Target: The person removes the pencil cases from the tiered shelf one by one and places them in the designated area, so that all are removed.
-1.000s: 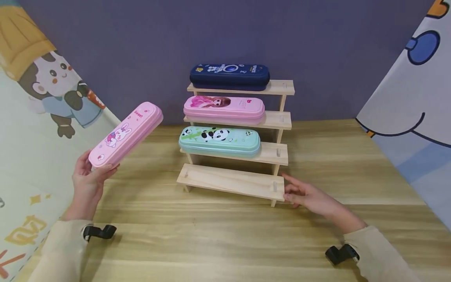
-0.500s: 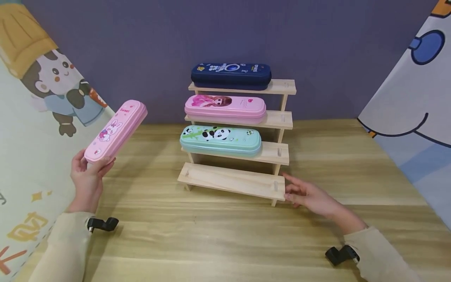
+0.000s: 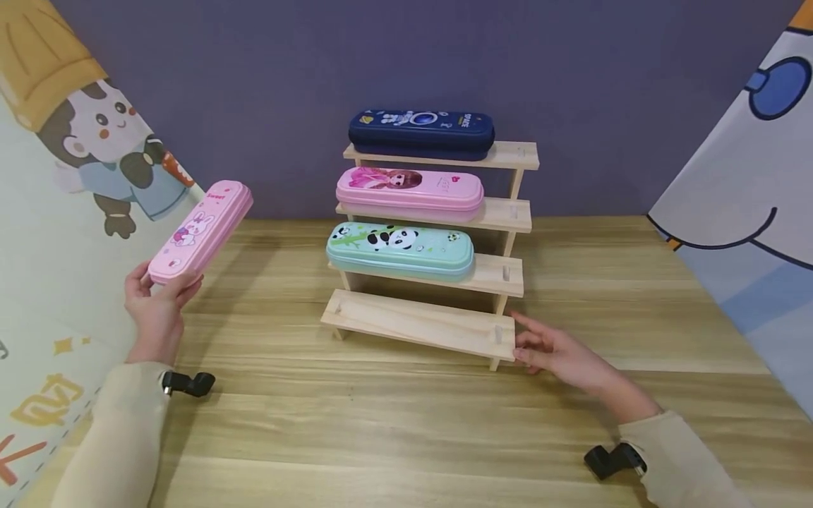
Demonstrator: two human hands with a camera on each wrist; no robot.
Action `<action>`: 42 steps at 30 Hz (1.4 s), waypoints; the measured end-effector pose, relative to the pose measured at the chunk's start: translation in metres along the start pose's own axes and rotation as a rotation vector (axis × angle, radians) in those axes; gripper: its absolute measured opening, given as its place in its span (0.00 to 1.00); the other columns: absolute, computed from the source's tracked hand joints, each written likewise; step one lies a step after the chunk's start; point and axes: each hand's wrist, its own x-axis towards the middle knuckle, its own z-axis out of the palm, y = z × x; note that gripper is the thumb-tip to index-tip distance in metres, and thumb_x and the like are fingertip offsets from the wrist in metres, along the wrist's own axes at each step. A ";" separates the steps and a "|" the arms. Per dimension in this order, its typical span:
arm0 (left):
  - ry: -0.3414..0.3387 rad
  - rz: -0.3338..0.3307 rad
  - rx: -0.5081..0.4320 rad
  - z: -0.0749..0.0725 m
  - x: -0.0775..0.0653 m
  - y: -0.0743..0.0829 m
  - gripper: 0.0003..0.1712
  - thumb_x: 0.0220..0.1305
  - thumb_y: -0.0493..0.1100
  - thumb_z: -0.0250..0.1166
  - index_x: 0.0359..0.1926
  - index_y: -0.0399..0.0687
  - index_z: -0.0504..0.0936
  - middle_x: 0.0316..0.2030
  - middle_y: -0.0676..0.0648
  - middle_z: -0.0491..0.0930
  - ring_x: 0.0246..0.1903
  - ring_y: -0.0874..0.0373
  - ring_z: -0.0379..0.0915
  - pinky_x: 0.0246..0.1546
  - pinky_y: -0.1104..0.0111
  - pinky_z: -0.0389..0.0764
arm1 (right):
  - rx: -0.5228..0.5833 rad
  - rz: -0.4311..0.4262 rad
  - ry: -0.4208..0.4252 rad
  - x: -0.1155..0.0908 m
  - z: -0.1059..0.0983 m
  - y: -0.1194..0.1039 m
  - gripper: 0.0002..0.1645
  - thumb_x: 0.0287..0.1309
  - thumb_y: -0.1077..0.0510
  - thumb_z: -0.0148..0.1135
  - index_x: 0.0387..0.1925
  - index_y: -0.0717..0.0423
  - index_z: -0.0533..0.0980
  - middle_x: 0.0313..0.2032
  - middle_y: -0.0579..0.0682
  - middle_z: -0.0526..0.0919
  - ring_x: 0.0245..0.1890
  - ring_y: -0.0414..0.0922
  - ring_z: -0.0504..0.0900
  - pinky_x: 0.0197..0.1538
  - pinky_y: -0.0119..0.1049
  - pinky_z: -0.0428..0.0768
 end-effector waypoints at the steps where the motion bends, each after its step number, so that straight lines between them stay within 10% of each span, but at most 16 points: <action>1: 0.002 -0.006 0.001 0.000 0.002 0.000 0.41 0.45 0.15 0.70 0.57 0.46 0.69 0.52 0.47 0.63 0.30 0.52 0.81 0.29 0.65 0.89 | 0.004 0.000 -0.001 0.000 0.000 0.000 0.41 0.73 0.66 0.51 0.73 0.74 0.38 0.47 0.39 0.82 0.42 0.41 0.81 0.40 0.35 0.86; 27: 0.185 -0.175 0.287 -0.005 0.042 -0.010 0.45 0.50 0.22 0.72 0.63 0.58 0.66 0.58 0.53 0.60 0.54 0.59 0.68 0.38 0.70 0.88 | 0.021 0.007 -0.002 -0.001 0.000 0.000 0.41 0.73 0.67 0.51 0.73 0.73 0.39 0.47 0.41 0.82 0.40 0.41 0.81 0.39 0.35 0.86; 42: 0.218 -0.328 0.337 -0.016 0.047 -0.013 0.46 0.52 0.23 0.72 0.62 0.63 0.62 0.60 0.54 0.61 0.29 0.57 0.81 0.35 0.65 0.89 | -0.022 0.045 -0.016 0.002 -0.004 -0.003 0.42 0.73 0.65 0.51 0.74 0.73 0.38 0.47 0.40 0.82 0.41 0.42 0.82 0.39 0.37 0.86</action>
